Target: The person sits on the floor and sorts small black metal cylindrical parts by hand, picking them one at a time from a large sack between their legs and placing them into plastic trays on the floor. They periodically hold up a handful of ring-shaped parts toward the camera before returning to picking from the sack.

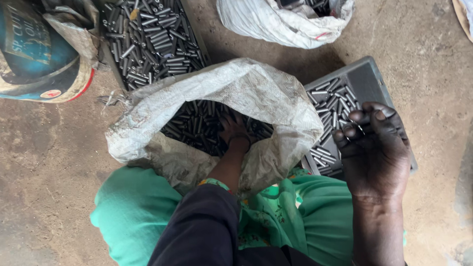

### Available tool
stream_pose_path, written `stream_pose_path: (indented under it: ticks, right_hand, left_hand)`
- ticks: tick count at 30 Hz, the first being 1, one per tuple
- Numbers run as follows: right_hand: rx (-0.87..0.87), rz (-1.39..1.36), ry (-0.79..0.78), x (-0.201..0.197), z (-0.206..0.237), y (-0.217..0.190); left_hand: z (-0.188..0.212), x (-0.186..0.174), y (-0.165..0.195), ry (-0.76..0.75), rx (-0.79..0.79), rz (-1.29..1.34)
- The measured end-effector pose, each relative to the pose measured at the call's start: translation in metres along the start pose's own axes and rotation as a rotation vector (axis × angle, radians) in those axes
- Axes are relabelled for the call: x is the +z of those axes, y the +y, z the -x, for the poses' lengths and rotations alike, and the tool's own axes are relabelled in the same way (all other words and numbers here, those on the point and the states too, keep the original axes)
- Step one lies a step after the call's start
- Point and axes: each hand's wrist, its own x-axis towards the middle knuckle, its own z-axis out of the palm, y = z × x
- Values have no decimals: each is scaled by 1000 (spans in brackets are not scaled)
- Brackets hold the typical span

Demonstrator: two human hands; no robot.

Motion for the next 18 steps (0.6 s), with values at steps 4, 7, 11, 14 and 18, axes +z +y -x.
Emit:
stream_pose_path:
  ticks: [4,7,11,14,18]
  right_hand:
    - [-6,1,-9,1,2,1]
    - [-13,11,-17,3,3,0]
    - [-8,54,9,6,6,-1]
    - [-11,59,-4,9,8,2]
    - [-8,56,-20,11,8,4]
  left_hand:
    - [-4,-7,-3,51,-6,44]
    - [-7,-13,-3,21,-5,28]
    - [6,-5,-15,132,88,98]
    - [10,-1,-21,183,128,123]
    - [1,-2,-20,263,174,105]
